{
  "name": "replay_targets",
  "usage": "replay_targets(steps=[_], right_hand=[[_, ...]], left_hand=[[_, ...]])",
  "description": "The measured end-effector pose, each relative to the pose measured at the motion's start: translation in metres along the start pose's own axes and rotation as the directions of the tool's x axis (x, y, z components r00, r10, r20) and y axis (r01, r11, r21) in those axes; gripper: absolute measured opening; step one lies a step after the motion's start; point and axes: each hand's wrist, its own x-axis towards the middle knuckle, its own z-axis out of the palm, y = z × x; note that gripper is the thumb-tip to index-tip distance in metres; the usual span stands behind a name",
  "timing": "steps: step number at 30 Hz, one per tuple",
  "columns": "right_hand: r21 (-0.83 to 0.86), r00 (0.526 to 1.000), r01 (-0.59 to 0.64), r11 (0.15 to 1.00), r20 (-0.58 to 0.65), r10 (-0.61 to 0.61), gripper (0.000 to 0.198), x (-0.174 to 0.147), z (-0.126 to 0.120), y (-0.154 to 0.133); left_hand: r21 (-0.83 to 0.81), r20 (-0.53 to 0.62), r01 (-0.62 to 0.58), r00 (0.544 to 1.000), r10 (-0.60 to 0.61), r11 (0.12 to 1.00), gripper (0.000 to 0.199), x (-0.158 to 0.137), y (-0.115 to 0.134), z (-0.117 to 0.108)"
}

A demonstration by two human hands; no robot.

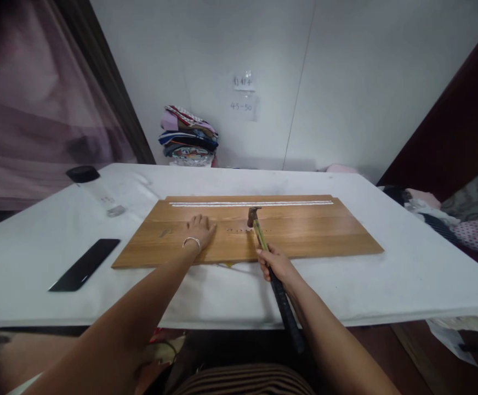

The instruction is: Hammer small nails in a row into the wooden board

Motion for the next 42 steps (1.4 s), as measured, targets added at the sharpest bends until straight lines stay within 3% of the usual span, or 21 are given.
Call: replay_targets(steps=[20, 42], right_hand=[[0.03, 1.0, -0.018, 0.999, -0.006, 0.018, 0.046, -0.003, -0.004, 0.003], [0.008, 0.999, -0.032, 0.999, -0.008, 0.032, 0.044, -0.004, -0.001, 0.006]], left_hand=[[0.004, 0.021, 0.023, 1.0, -0.023, 1.0, 0.053, -0.002, 0.004, -0.006], [-0.038, 0.007, 0.012, 1.0, -0.012, 0.999, 0.06, 0.002, 0.0, 0.003]])
